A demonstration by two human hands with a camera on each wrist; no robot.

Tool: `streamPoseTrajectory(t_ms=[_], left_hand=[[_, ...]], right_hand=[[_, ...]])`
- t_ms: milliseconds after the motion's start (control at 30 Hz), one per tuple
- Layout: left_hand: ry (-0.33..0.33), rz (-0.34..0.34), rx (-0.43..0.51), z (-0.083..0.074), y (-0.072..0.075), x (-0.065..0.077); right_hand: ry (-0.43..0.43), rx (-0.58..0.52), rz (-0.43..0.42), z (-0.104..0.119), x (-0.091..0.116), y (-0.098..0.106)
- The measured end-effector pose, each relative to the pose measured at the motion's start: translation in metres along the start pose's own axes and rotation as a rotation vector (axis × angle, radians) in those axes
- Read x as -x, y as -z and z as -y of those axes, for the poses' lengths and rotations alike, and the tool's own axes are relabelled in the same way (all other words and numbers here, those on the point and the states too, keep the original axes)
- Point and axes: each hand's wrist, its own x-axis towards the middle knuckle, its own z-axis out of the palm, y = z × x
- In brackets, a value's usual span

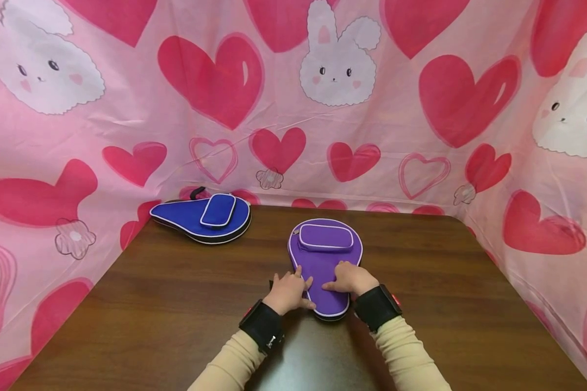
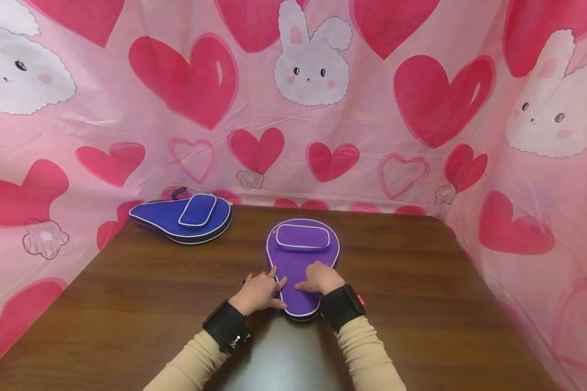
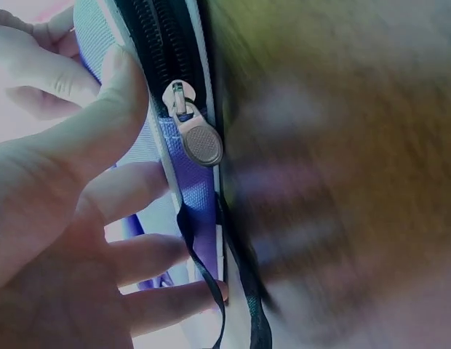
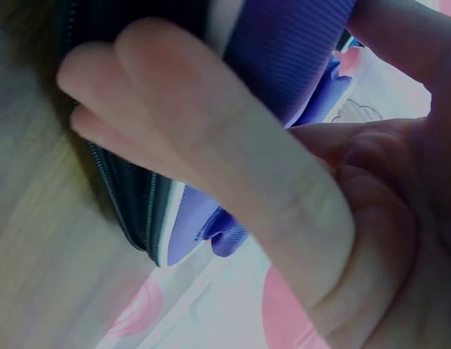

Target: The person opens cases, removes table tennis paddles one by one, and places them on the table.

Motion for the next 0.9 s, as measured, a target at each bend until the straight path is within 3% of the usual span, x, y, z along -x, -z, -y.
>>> streamPoseTrajectory(t_ms=[267,533,700,900], left_hand=[[-0.029,-0.044,-0.010,0.001,-0.002,0.003],[-0.146,-0.094,0.025,0.004,-0.011,0.003],[-0.174,-0.143,0.066,0.003,-0.013,0.008],[-0.183,-0.188,0.191,0.007,-0.012,0.012]], right_hand=[[0.024,-0.135,-0.088,-0.011,0.008,-0.003],[0.051,-0.451,-0.092,-0.031,0.030,-0.007],[0.083,-0.429,-0.221,-0.027,0.039,-0.015],[0.148,-0.378,-0.441,-0.003,0.050,-0.017]])
